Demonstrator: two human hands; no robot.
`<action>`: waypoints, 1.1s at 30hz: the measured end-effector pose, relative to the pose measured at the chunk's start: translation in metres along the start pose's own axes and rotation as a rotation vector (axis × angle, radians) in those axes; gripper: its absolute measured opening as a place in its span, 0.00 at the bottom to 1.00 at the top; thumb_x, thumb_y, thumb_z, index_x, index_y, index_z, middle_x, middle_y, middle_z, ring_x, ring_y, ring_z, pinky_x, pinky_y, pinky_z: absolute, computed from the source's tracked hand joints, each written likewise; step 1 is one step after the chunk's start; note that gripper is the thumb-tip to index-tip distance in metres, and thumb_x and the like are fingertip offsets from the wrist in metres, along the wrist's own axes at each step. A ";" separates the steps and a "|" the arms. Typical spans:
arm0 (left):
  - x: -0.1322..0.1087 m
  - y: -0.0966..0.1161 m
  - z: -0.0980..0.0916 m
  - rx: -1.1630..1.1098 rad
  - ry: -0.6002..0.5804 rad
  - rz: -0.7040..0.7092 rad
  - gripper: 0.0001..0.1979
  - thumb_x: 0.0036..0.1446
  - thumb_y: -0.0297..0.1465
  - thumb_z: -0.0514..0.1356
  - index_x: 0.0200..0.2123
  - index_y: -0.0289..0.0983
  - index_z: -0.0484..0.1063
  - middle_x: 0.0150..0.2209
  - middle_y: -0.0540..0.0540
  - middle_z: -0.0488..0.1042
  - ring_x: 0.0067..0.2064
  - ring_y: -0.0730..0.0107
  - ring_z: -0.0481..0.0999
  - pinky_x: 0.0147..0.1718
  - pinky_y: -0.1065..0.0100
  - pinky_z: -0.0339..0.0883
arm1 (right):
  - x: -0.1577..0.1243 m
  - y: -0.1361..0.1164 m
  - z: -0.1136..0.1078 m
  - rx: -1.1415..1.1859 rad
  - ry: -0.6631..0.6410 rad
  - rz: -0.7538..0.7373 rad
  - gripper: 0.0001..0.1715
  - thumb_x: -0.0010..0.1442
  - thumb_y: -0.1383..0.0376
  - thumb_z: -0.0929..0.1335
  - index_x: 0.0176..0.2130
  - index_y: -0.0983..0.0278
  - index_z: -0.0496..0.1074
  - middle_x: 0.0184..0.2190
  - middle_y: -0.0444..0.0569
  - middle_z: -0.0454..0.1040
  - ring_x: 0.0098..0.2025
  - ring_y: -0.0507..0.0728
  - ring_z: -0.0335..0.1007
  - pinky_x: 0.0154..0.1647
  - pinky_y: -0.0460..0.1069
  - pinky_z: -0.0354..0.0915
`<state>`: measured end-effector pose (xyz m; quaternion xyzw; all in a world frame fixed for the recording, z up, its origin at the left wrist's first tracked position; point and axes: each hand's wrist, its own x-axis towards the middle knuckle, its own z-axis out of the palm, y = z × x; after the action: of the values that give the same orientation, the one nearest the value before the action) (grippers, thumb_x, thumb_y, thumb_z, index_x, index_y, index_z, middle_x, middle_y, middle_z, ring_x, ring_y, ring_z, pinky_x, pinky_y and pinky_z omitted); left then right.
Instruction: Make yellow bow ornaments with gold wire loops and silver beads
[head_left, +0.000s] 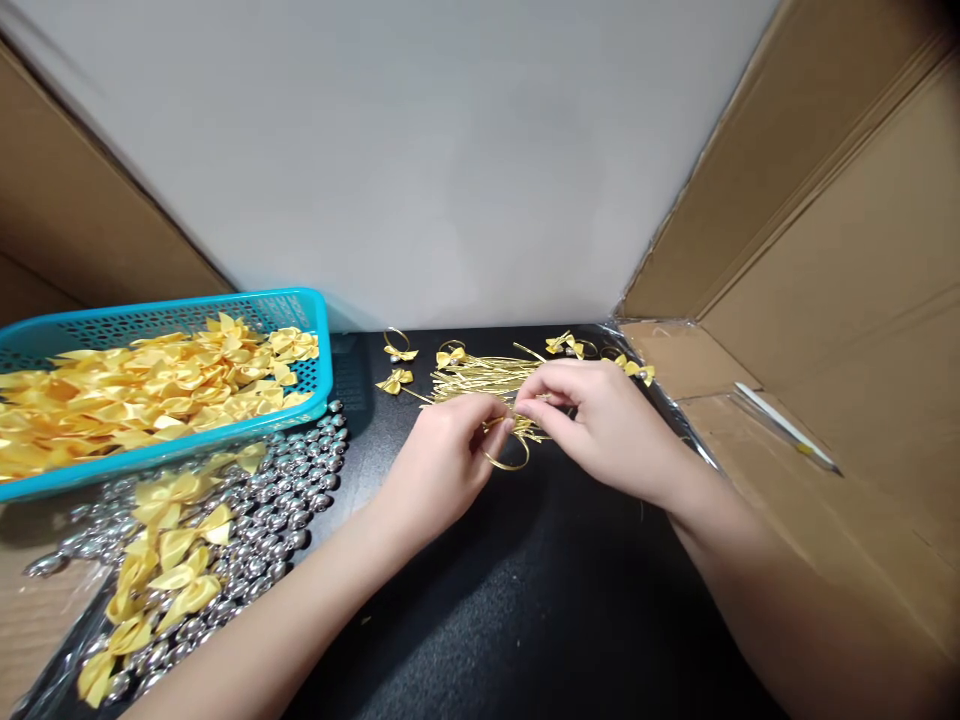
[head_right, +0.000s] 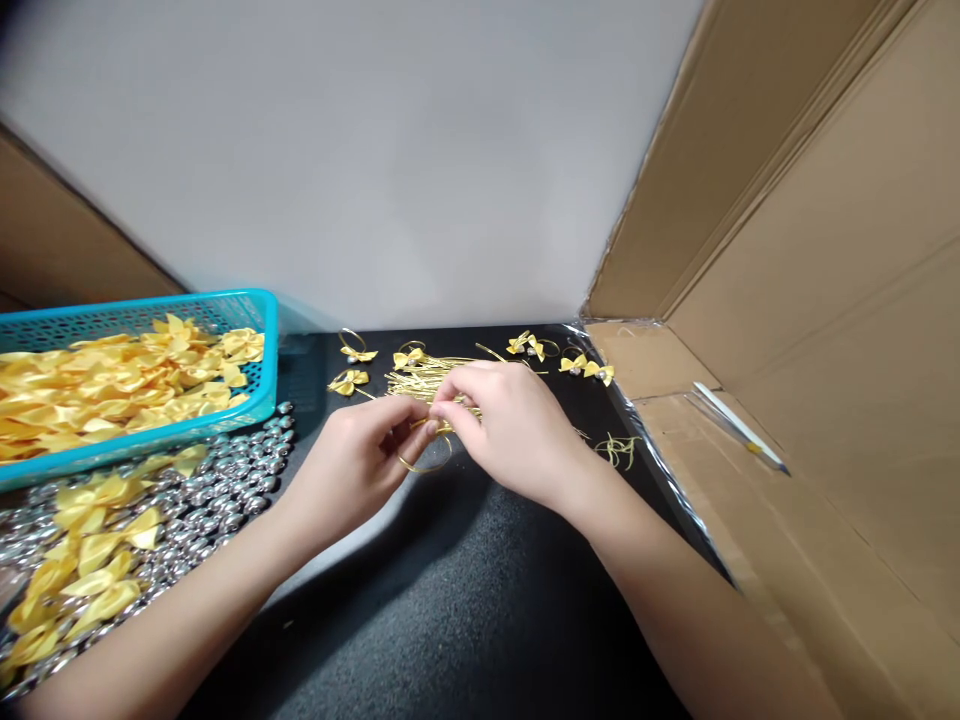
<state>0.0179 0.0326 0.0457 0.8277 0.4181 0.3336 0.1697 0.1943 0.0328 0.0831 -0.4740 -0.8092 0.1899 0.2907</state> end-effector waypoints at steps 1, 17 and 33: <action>0.000 0.001 -0.001 0.000 -0.008 0.013 0.07 0.60 0.25 0.56 0.30 0.35 0.71 0.20 0.54 0.66 0.21 0.76 0.61 0.23 0.73 0.56 | 0.001 0.002 0.002 0.011 0.021 0.007 0.09 0.61 0.68 0.66 0.29 0.64 0.72 0.27 0.44 0.75 0.29 0.51 0.67 0.32 0.46 0.58; 0.002 -0.009 -0.003 0.018 0.125 -0.086 0.08 0.60 0.28 0.57 0.28 0.35 0.71 0.21 0.53 0.67 0.21 0.77 0.62 0.23 0.73 0.57 | 0.000 -0.003 0.010 0.090 0.019 0.195 0.11 0.60 0.63 0.66 0.28 0.64 0.72 0.16 0.38 0.61 0.18 0.47 0.51 0.24 0.46 0.51; -0.002 -0.005 0.004 0.122 -0.065 0.228 0.08 0.62 0.25 0.53 0.31 0.36 0.69 0.27 0.49 0.74 0.27 0.71 0.73 0.26 0.72 0.65 | 0.001 0.004 0.006 0.069 0.118 0.146 0.08 0.59 0.68 0.65 0.28 0.64 0.70 0.17 0.38 0.63 0.19 0.47 0.54 0.24 0.46 0.53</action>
<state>0.0170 0.0345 0.0390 0.8891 0.3349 0.2977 0.0935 0.1924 0.0352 0.0764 -0.5319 -0.7468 0.2103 0.3394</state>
